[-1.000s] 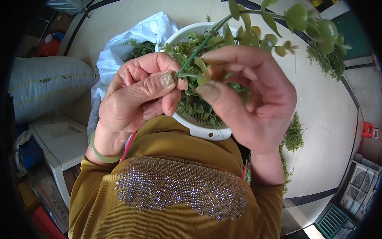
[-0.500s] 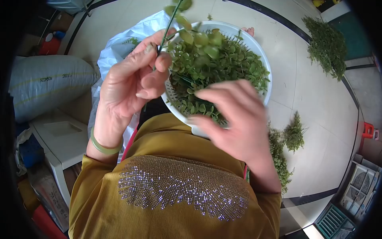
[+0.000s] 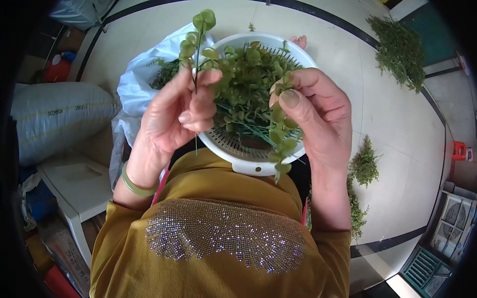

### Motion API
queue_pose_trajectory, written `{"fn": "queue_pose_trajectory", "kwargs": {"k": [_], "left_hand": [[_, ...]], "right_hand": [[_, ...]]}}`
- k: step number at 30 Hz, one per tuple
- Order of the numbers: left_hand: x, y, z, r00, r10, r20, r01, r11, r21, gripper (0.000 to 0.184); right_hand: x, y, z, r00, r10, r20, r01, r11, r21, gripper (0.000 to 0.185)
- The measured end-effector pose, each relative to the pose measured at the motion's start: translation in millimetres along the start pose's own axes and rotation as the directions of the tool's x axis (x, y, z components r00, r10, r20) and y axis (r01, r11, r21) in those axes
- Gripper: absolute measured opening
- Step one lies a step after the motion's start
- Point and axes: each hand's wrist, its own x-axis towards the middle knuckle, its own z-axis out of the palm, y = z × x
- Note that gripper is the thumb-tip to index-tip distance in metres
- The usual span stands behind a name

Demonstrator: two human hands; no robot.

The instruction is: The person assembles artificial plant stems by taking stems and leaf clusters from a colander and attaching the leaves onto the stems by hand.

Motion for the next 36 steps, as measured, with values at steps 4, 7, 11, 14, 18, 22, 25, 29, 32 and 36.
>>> {"fn": "queue_pose_trajectory", "kwargs": {"k": [4,7,11,14,18,22,25,29,32,36], "left_hand": [[4,-3,19,0.999,-0.017,-0.042,0.025,0.982,0.186,0.035],[6,-4,26,0.995,0.023,-0.097,0.003,0.966,0.26,0.035],[2,-16,21,0.994,-0.003,-0.109,0.039,0.943,0.332,0.036],[3,-32,28,0.988,-0.069,-0.135,0.108,0.946,0.306,0.035],[9,-40,34,0.989,-0.059,-0.135,0.097,0.95,0.298,0.022],[11,-39,37,0.983,0.108,-0.15,-0.05,0.935,0.35,0.008],[8,-29,32,0.963,0.246,-0.108,-0.152,0.828,0.54,0.006],[8,-27,32,0.954,0.294,-0.061,-0.187,0.74,0.646,0.005],[7,-27,43,0.966,0.254,-0.04,-0.177,0.773,0.609,0.005],[2,-21,48,0.98,0.192,-0.051,-0.131,0.818,0.559,0.006]], "right_hand": [[-2,0,2,0.998,0.039,0.047,-0.044,0.993,0.111,0.017],[-1,2,8,0.999,-0.02,0.026,0.018,0.998,0.063,0.014],[16,-4,8,0.936,-0.171,-0.307,0.184,0.983,0.016,0.015],[28,5,-2,0.877,-0.248,-0.413,0.285,0.958,0.031,0.014],[27,15,2,0.844,-0.356,-0.402,0.362,0.93,-0.063,0.017],[18,15,-5,0.809,-0.437,-0.393,0.395,0.9,-0.186,0.02],[9,7,-14,0.761,-0.481,-0.436,0.37,0.873,-0.318,0.029],[-7,-20,6,0.678,-0.728,0.101,0.508,0.365,-0.78,0.032],[-9,-34,18,0.886,-0.323,0.332,0.414,0.231,-0.88,0.027],[-6,-4,-4,0.87,-0.379,0.316,0.487,0.554,-0.675,0.03]]}}
